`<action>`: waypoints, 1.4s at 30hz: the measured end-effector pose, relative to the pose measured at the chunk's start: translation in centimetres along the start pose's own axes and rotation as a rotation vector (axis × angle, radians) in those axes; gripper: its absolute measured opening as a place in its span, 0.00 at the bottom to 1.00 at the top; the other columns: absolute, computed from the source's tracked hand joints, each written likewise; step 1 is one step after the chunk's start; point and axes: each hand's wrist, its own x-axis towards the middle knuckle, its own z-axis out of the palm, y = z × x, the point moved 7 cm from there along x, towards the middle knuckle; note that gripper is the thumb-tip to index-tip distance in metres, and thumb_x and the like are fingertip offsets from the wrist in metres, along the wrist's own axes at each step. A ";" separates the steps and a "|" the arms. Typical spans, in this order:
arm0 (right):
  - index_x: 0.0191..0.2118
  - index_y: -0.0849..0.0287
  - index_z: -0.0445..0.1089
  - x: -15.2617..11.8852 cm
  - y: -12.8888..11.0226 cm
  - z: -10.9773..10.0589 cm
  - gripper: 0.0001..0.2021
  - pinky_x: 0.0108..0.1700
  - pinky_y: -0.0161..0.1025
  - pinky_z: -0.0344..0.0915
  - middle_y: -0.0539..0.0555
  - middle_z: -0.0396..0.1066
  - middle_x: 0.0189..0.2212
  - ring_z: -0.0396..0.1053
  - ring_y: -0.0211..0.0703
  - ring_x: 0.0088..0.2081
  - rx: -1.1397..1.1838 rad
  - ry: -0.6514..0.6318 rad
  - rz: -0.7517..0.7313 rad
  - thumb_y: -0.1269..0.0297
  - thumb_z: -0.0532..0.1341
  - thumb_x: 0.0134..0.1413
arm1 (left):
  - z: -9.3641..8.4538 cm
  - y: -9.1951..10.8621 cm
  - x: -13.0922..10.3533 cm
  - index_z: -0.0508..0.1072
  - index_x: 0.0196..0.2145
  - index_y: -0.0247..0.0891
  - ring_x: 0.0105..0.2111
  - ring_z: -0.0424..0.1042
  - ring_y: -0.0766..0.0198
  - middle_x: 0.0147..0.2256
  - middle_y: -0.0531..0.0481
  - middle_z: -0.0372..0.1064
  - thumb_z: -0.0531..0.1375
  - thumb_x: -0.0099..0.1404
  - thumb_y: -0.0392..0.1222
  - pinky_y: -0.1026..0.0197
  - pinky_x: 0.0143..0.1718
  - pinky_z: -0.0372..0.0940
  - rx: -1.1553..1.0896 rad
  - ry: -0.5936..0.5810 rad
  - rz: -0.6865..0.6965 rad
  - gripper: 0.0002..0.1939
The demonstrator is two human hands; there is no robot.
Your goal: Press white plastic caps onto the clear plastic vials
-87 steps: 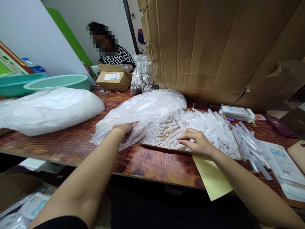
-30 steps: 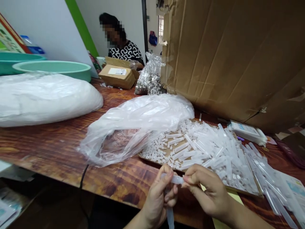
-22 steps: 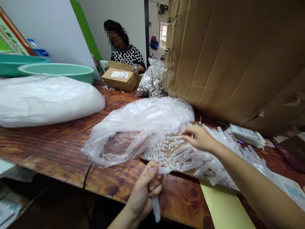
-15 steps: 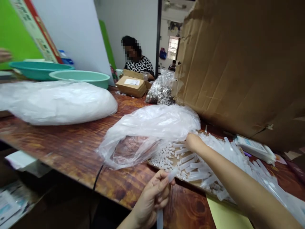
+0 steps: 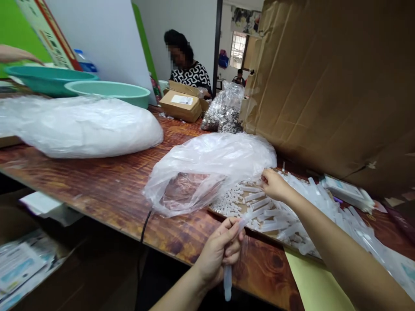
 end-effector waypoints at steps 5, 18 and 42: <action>0.40 0.58 0.72 -4.9 0.4 -0.8 0.10 0.42 0.39 0.71 0.51 0.74 0.34 0.74 0.41 0.36 0.423 -0.007 0.019 0.65 0.67 0.52 | 0.1 -0.1 0.0 0.61 0.31 0.37 0.15 0.41 0.83 0.25 0.60 0.64 0.76 0.52 0.52 0.77 0.13 0.38 0.021 -0.012 -0.007 0.28; 0.40 0.57 0.73 -11.0 -3.0 -1.3 0.09 0.40 0.38 0.71 0.52 0.75 0.34 0.73 0.39 0.36 0.761 0.040 -0.177 0.60 0.69 0.56 | 0.3 0.1 0.0 0.61 0.31 0.37 0.15 0.42 0.82 0.24 0.60 0.62 0.75 0.53 0.51 0.77 0.13 0.40 0.090 0.019 0.020 0.27; 0.42 0.59 0.67 -12.6 -5.2 -1.0 0.10 0.40 0.37 0.67 0.53 0.68 0.36 0.66 0.40 0.36 0.353 -0.073 -0.455 0.56 0.60 0.66 | -0.5 -0.8 -0.7 0.63 0.34 0.40 0.18 0.45 0.77 0.23 0.61 0.54 0.72 0.58 0.52 0.76 0.17 0.44 0.284 0.038 0.030 0.22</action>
